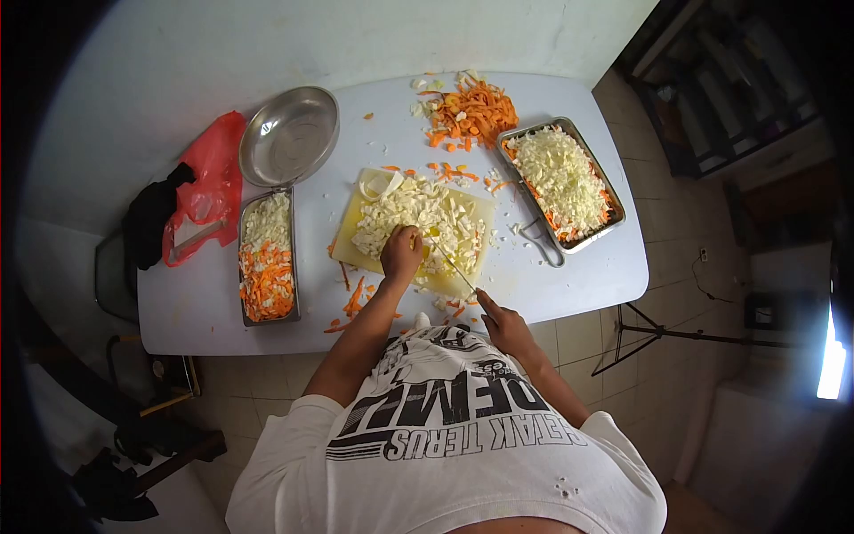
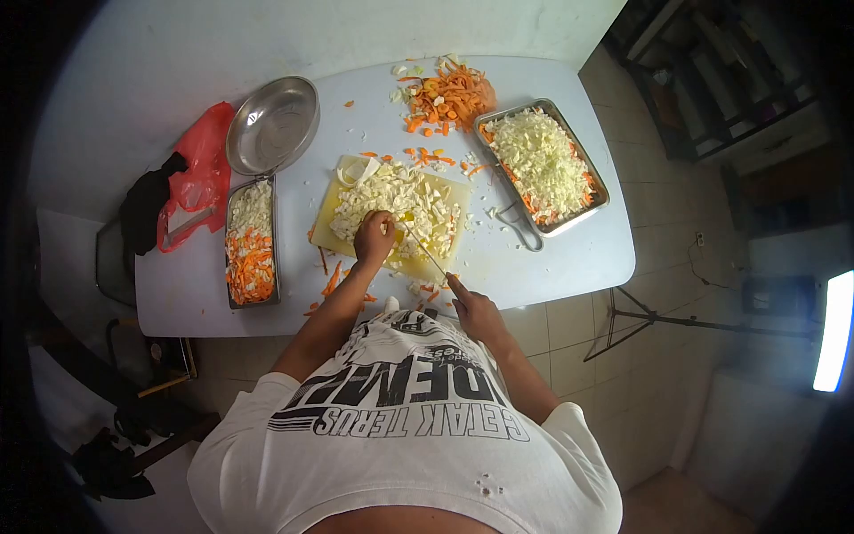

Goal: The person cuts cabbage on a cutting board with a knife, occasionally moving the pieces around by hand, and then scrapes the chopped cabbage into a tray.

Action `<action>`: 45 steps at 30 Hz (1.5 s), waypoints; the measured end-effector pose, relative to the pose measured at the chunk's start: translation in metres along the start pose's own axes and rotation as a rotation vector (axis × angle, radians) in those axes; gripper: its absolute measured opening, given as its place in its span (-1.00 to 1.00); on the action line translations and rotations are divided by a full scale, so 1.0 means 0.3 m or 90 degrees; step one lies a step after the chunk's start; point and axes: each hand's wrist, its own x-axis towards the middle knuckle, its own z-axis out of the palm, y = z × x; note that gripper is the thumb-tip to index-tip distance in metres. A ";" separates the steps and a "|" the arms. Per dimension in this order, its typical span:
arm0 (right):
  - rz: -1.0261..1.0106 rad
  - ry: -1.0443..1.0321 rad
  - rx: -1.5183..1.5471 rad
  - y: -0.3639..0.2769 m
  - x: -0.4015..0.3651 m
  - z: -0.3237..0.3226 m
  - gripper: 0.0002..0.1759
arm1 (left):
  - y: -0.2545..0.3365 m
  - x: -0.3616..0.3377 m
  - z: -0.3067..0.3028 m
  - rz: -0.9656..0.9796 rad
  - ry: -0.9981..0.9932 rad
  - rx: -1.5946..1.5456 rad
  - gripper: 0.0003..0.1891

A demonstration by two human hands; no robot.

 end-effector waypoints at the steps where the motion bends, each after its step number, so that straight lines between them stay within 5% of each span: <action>1: 0.035 -0.007 0.054 -0.021 0.006 -0.015 -0.32 | -0.007 0.003 0.015 -0.024 0.004 -0.057 -0.85; 3: 0.102 -0.020 0.163 -0.067 0.016 -0.040 -0.33 | -0.013 -0.002 0.038 -0.069 0.014 -0.173 -0.80; 7: 0.085 -0.008 0.308 -0.062 0.072 -0.030 -0.35 | 0.035 -0.033 0.034 -0.475 -0.295 -0.688 -0.61; 13: 0.040 -0.042 0.319 -0.083 0.134 -0.027 -0.35 | 0.082 -0.022 -0.002 -0.397 -0.330 -0.751 -0.61; 22: 0.196 -0.184 0.693 -0.108 0.175 -0.007 -0.30 | 0.092 -0.006 -0.008 -0.420 -0.268 -0.831 -0.73; 45: 0.208 -0.216 0.676 -0.117 0.170 0.011 -0.29 | -0.073 -0.032 0.027 -0.537 -0.189 -0.928 -0.90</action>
